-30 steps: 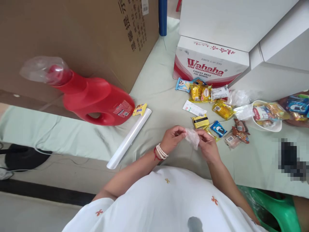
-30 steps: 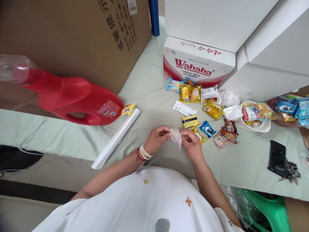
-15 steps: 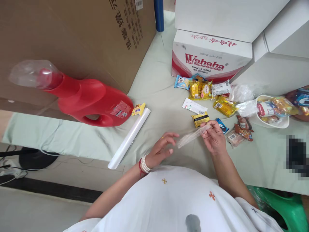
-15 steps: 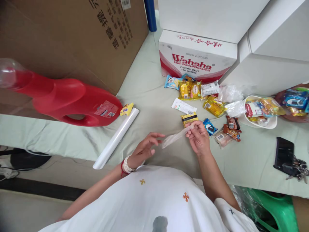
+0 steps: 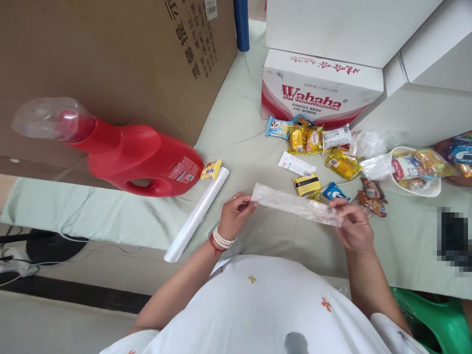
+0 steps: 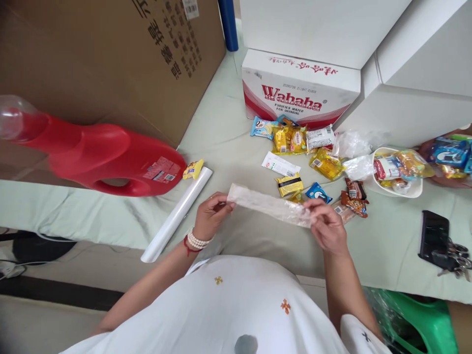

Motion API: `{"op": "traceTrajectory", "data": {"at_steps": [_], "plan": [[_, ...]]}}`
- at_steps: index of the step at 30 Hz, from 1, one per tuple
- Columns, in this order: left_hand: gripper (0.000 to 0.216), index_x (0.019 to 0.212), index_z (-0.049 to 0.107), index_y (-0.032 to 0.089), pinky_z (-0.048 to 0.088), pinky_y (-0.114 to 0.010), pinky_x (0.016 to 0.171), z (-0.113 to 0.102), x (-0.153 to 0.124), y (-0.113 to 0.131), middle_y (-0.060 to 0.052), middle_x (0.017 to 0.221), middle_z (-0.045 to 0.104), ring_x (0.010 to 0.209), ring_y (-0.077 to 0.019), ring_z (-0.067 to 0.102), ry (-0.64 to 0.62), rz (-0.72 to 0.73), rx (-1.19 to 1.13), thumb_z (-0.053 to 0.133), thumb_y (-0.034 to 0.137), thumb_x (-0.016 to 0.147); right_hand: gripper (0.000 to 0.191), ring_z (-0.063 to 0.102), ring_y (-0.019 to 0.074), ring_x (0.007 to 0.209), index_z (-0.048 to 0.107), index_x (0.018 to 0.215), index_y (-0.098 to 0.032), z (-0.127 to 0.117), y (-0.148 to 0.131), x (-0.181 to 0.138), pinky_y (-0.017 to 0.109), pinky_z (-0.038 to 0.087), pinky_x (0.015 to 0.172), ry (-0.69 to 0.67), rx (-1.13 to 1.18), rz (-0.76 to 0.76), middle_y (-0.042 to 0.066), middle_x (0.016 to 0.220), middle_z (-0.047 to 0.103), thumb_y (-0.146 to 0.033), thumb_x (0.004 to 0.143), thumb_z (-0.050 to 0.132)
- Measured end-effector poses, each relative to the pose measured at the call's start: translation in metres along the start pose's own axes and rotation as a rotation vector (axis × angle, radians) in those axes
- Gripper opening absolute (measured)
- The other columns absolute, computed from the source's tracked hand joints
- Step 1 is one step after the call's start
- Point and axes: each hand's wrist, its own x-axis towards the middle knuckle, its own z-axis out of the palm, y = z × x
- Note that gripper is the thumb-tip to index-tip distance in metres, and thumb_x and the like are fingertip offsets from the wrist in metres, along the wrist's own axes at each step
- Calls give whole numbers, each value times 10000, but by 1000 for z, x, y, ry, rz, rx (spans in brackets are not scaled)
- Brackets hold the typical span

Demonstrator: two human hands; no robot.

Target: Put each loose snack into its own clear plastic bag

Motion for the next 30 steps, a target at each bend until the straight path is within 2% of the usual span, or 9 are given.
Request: {"op": "traceTrajectory", "data": {"at_steps": [4,6,9,15,17,19,21,25,30], "plan": [[121,857,717,186,530,-266,678,-18,8,-7,-49,888,678,783,-156,633,-84,80,187,696,303,877,279,683,247,995,771,1076,-278,-28,-3,-20,395,585,845,-546,-241,129,113,1254,686,-488,934,655],[96,872,711,187,537,-281,716,-18,9,-10,-57,913,692,816,-166,646,-89,121,236,667,271,890,339,688,229,969,733,1223,-283,-32,-9,-20,353,586,786,-522,-317,140,112,1299,670,-469,960,627],[86,910,712,197,541,-293,744,-11,7,-10,-67,966,698,869,-174,657,-90,238,274,630,219,911,272,678,218,936,744,1093,-250,-18,-20,-9,339,559,807,-319,-345,40,94,1082,713,-441,1002,574],[162,967,708,231,564,-359,897,5,5,3,-83,1193,635,1020,-181,656,-109,447,389,573,150,926,335,624,285,1103,741,1095,-250,65,-20,27,454,498,997,-291,-286,-129,98,1132,712,-512,887,725],[129,1021,695,226,572,-358,883,5,6,4,-97,1235,601,1054,-196,633,78,364,369,632,220,908,313,646,232,862,733,939,-231,89,-10,31,382,549,808,-250,-122,16,61,895,707,-536,915,666],[181,1008,691,209,572,-307,773,4,6,3,-92,1142,614,986,-194,622,236,173,287,698,335,879,357,553,164,615,695,873,-218,103,0,31,288,488,570,-141,69,231,7,695,614,-568,916,638],[296,931,699,184,512,-246,611,6,4,1,-67,944,632,799,-161,608,157,-84,109,701,473,870,384,454,126,513,676,885,-212,109,8,29,246,394,462,-49,196,369,-26,626,548,-595,888,659],[527,885,726,136,305,-195,438,22,-3,4,-14,736,579,552,-83,494,-139,-515,-308,733,653,785,399,381,106,495,673,888,-206,112,12,24,235,358,442,52,261,386,-47,601,496,-604,871,682],[572,944,743,122,160,-181,411,40,-1,17,3,782,584,509,-28,404,-166,-661,-555,880,588,641,374,383,108,517,694,894,-207,115,12,23,234,352,454,58,347,381,-41,623,508,-580,870,703]]}}
